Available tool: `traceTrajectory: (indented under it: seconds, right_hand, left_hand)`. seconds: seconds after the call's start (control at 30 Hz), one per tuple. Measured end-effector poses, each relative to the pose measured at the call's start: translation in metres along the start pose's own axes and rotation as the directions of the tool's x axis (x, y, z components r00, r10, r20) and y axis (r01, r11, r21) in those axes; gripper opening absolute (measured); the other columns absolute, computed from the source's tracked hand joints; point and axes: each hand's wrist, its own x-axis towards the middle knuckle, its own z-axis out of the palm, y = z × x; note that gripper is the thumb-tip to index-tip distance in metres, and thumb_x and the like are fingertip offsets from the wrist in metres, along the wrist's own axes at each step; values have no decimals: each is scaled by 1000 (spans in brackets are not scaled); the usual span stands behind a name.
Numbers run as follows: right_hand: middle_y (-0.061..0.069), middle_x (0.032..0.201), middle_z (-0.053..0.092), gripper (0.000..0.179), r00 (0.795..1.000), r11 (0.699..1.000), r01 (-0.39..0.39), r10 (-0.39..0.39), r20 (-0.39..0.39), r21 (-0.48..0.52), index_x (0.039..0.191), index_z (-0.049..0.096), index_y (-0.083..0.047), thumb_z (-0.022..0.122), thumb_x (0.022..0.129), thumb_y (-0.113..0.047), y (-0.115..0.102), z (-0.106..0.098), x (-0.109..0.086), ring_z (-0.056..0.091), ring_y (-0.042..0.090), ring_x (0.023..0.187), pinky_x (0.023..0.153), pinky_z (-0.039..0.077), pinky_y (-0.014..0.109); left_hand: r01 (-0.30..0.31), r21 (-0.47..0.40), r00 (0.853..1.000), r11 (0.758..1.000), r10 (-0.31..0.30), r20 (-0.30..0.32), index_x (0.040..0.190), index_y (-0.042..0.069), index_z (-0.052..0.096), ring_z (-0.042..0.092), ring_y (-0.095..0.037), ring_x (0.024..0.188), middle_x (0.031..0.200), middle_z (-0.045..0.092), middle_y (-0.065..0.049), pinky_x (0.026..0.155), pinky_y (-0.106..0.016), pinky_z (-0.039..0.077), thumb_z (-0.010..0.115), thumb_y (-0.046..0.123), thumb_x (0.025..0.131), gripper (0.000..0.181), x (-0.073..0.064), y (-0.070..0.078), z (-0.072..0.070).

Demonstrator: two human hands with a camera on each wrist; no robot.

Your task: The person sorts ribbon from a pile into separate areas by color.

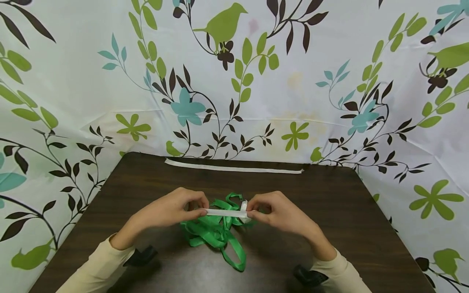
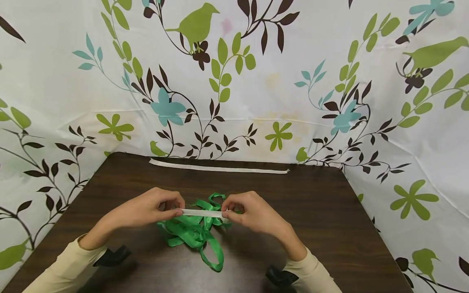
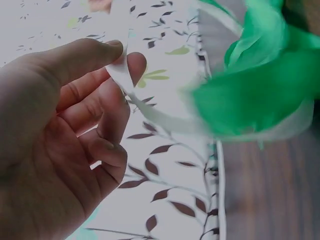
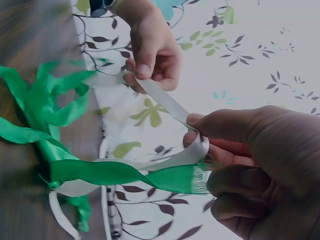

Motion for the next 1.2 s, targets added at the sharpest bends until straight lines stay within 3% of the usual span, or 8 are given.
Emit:
traceTrajectory:
  seconds: [0.13,0.33,0.77,0.97,1.2]
  right_hand:
    - [-17,87,69,9,1000,999,-15,15,2,-34,103,72,-27,74,97,-21,-1,-8,-4,42,4,55,51,38,24]
    - [-13,88,69,9,999,998,-39,38,-15,-56,104,72,-27,74,97,-22,-1,-20,-10,42,4,53,50,39,24]
    - [-11,65,53,5,991,993,-82,72,-113,-87,101,73,-30,74,97,-27,1,-43,-26,38,7,50,49,37,26]
    - [-11,74,62,6,988,991,-92,80,-131,-96,98,73,-30,76,95,-26,0,-48,-28,42,12,51,49,38,26]
    - [-13,82,66,9,990,982,-126,115,-85,-138,99,72,-29,77,95,-23,-3,-54,-26,48,11,55,51,41,27]
  left_hand:
    - [19,11,999,1000,-19,-28,107,24,67,66,-7,78,90,68,14,66,-31,53,63,31,104,9,-6,4,-12]
    - [35,46,994,998,-30,-102,105,25,68,65,-8,78,89,70,10,63,-31,52,67,28,102,5,-17,8,-32]
    - [72,115,979,991,-48,-200,104,30,67,65,-8,75,86,68,15,60,-31,51,73,27,98,9,-38,11,-62]
    - [89,180,961,980,-36,-275,101,30,68,63,-7,72,83,68,12,62,-29,49,74,23,97,10,-47,7,-75]
    - [136,233,937,963,-49,-345,98,27,68,57,-7,67,79,66,9,58,-27,46,75,18,96,12,-59,4,-88]
